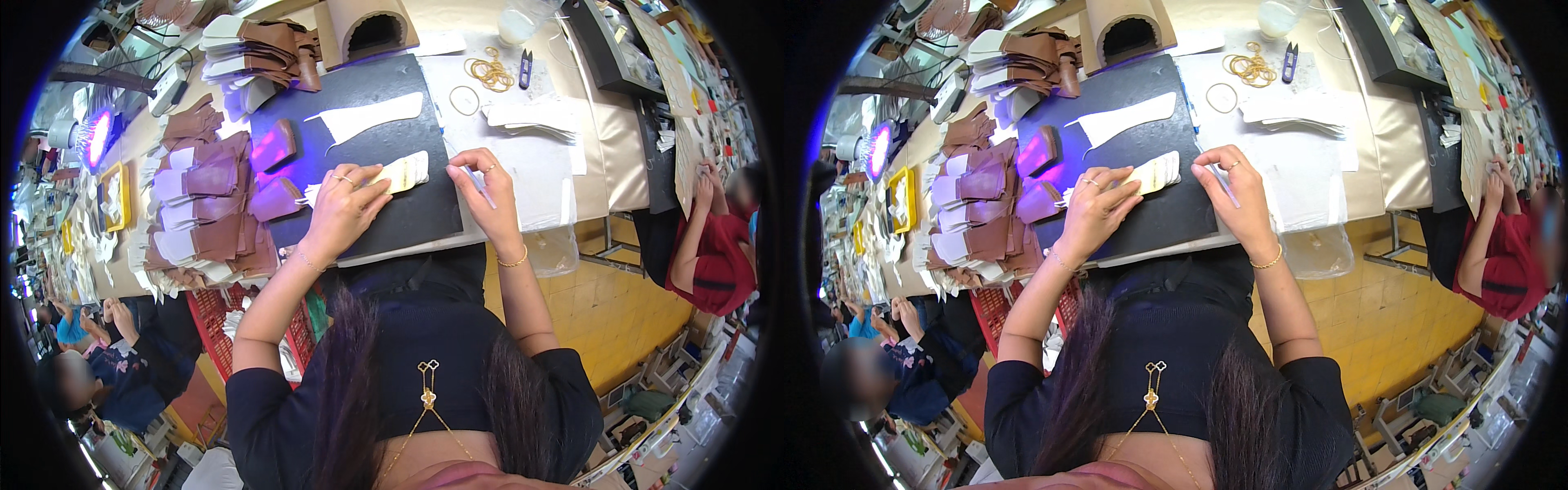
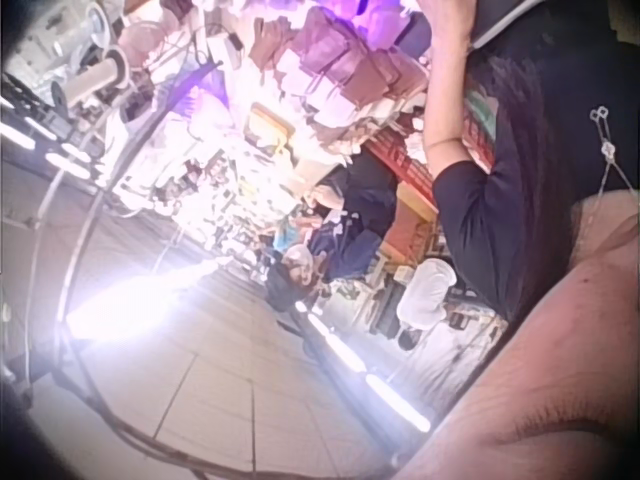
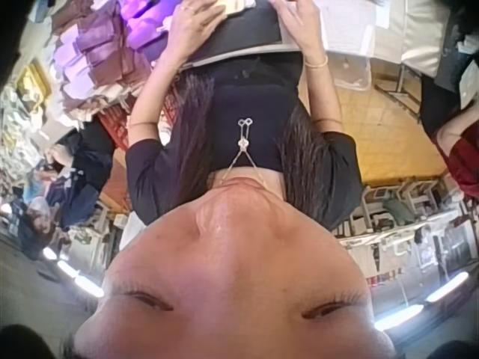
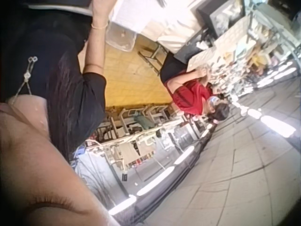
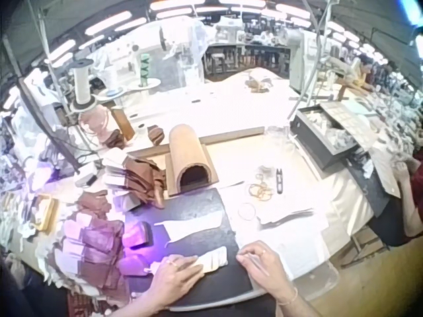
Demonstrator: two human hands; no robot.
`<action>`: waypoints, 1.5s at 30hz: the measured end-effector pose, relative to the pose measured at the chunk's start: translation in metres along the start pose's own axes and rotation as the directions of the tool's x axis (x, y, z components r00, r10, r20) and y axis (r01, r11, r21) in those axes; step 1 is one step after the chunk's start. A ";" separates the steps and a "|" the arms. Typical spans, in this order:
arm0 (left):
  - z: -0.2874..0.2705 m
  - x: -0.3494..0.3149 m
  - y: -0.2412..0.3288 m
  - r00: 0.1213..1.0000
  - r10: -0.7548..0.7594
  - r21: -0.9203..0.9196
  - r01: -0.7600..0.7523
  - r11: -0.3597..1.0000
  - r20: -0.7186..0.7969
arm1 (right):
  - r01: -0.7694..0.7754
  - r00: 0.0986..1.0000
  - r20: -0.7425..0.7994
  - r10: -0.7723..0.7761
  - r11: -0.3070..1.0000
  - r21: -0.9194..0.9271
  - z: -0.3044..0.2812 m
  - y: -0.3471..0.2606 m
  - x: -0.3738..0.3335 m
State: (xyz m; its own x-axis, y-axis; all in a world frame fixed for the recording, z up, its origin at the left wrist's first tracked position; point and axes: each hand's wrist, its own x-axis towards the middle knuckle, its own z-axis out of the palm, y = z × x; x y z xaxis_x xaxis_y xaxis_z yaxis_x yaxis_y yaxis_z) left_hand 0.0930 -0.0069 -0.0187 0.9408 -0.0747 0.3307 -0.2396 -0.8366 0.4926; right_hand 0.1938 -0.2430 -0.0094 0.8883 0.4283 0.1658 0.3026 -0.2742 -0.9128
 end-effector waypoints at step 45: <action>0.011 -0.003 0.010 0.993 0.103 0.070 -0.099 0.993 -0.058 | 0.323 0.945 0.102 -0.310 0.931 -0.167 0.025 -0.009 0.036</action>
State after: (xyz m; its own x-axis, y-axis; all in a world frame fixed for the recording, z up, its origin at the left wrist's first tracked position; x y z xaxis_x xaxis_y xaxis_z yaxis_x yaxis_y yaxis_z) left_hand 0.0902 -0.0210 -0.0235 0.8957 -0.1288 0.4256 -0.3138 -0.8612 0.3998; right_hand 0.2141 -0.2035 -0.0051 0.7107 0.5776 0.4016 0.6268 -0.2608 -0.7342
